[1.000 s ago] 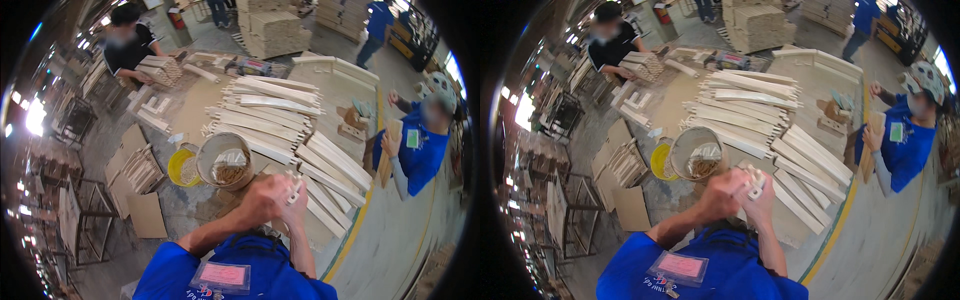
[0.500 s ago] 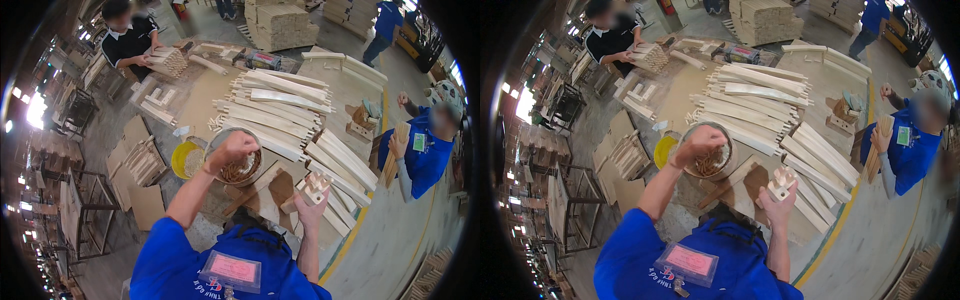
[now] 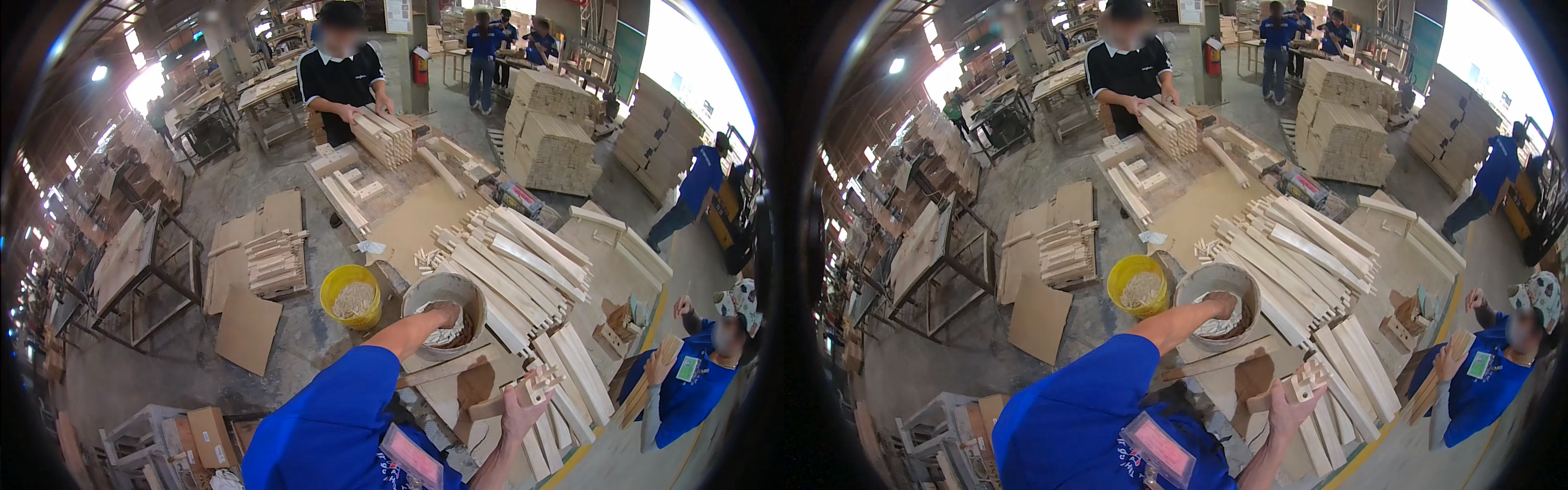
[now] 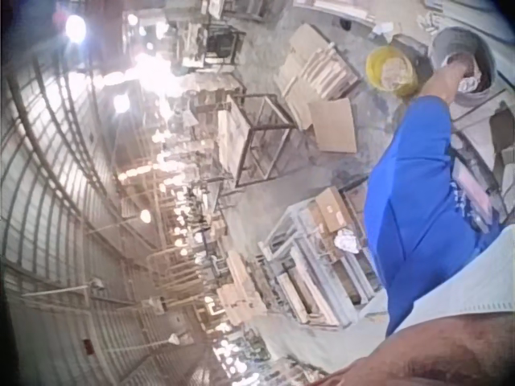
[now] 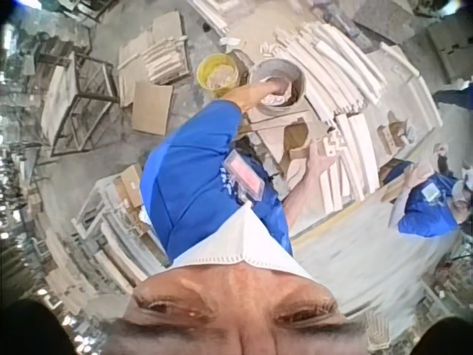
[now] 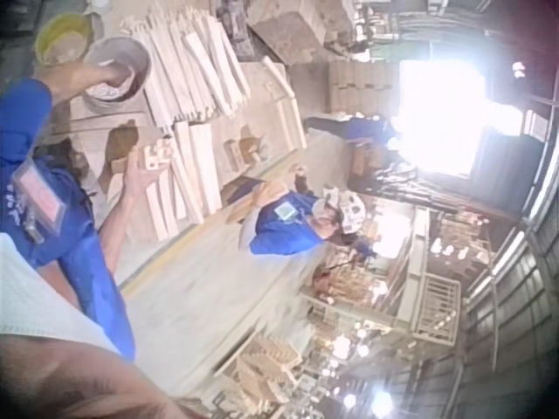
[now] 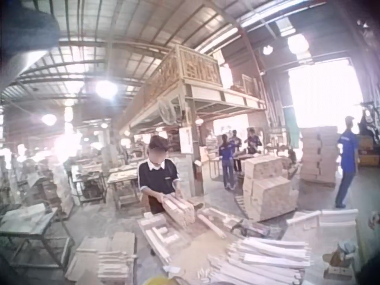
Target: The person inserts small wooden dowels into pre-drilled holes on short wooden blocks in a factory setting. They repeatedly pick up dowels from a container, align them with the holes, and push them in by hand. Finished blocks are placed on a nearby stack. Other workers are visible in the background performing similar tasks.
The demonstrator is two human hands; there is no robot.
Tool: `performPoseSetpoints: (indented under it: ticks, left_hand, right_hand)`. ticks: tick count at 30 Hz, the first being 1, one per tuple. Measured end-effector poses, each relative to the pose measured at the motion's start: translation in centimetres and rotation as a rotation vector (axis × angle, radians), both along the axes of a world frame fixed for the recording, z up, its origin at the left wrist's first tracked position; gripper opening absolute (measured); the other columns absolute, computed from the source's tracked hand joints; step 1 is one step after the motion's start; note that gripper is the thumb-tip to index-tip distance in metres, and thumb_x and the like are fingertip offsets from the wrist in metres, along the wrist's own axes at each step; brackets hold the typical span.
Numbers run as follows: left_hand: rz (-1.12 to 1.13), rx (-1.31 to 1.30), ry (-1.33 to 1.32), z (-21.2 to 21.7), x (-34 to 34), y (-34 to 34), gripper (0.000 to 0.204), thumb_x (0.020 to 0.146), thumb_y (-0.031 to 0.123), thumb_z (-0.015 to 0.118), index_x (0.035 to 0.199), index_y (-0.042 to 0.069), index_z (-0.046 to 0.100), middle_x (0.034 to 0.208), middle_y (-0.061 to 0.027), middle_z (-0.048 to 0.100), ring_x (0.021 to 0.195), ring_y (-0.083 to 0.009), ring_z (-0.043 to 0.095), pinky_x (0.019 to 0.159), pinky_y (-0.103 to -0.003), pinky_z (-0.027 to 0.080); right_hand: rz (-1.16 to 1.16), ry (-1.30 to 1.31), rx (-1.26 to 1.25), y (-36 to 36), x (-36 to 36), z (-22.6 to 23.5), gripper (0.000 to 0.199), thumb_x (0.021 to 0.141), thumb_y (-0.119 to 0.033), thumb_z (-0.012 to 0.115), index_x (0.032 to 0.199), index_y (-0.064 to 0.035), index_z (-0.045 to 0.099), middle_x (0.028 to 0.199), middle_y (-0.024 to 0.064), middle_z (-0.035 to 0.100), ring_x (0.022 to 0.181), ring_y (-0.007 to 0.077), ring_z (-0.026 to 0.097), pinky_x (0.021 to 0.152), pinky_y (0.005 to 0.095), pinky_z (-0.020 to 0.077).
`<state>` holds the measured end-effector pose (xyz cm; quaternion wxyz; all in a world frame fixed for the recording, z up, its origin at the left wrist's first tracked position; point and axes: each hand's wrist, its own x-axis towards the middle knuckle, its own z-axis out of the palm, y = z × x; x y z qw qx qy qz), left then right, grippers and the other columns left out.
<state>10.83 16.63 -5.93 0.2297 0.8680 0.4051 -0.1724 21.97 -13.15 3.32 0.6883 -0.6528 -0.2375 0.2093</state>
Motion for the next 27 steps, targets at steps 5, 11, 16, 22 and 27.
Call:
performPoseSetpoints:
  ticks: [5, 11, 16, 22, 27]
  left_hand:
    - [-0.044, -0.047, 0.104, 0.8, 0.5, -0.7, 0.031, 0.079, 0.01, 0.061, 0.105, 0.0, 0.074, 0.118, -0.0223, 0.069, 0.111, -0.0367, 0.067, 0.088, -0.046, 0.056]
    - [-0.317, 0.006, 0.091, 2.6, 0.7, -0.8, 0.031, 0.069, 0.007, 0.055, 0.09, -0.005, 0.075, 0.094, -0.0257, 0.073, 0.086, -0.0397, 0.071, 0.073, -0.045, 0.057]
    - [0.076, -0.02, -0.757, 4.7, -2.2, -0.2, 0.029, 0.08, 0.007, 0.056, 0.102, 0.002, 0.074, 0.084, -0.0172, 0.072, 0.069, -0.0309, 0.069, 0.061, -0.039, 0.055]
    - [0.468, -0.633, -1.214, 11.5, -1.8, -5.1, 0.022, 0.099, 0.02, 0.064, 0.116, 0.006, 0.067, 0.071, 0.0047, 0.056, 0.058, -0.004, 0.049, 0.052, -0.021, 0.041]
    - [0.247, -0.724, -1.377, 19.4, -4.2, -11.2, 0.02, 0.103, 0.017, 0.059, 0.115, 0.002, 0.064, 0.068, 0.0022, 0.053, 0.059, -0.0048, 0.049, 0.051, -0.021, 0.04]
  right_hand:
    - [0.058, -0.085, -0.032, 0.2, 0.1, 0.1, 0.076, 0.071, -0.003, 0.075, 0.139, -0.0007, 0.043, 0.12, 0.0099, 0.055, 0.109, 0.0201, 0.056, 0.095, 0.0349, 0.0476]
    - [0.066, -0.046, 0.003, 0.8, -0.1, 0.2, 0.077, 0.07, -0.003, 0.074, 0.14, 0.0, 0.04, 0.119, 0.0106, 0.056, 0.104, 0.0203, 0.058, 0.092, 0.0349, 0.0499]
    - [0.095, -0.056, 0.032, 1.2, -0.4, 1.6, 0.076, 0.07, -0.004, 0.073, 0.139, -0.0008, 0.042, 0.118, 0.0108, 0.057, 0.104, 0.0205, 0.058, 0.091, 0.0336, 0.0492]
    - [0.025, -0.212, 0.028, 1.4, 0.2, 2.0, 0.069, 0.072, -0.01, 0.075, 0.135, -0.0001, 0.049, 0.121, 0.0106, 0.061, 0.11, 0.0207, 0.061, 0.097, 0.0357, 0.0486]
    - [0.116, -0.316, -0.187, 2.8, -0.7, 2.8, 0.064, 0.072, -0.015, 0.076, 0.129, -0.0012, 0.052, 0.115, 0.0149, 0.063, 0.106, 0.028, 0.063, 0.094, 0.0395, 0.0498]
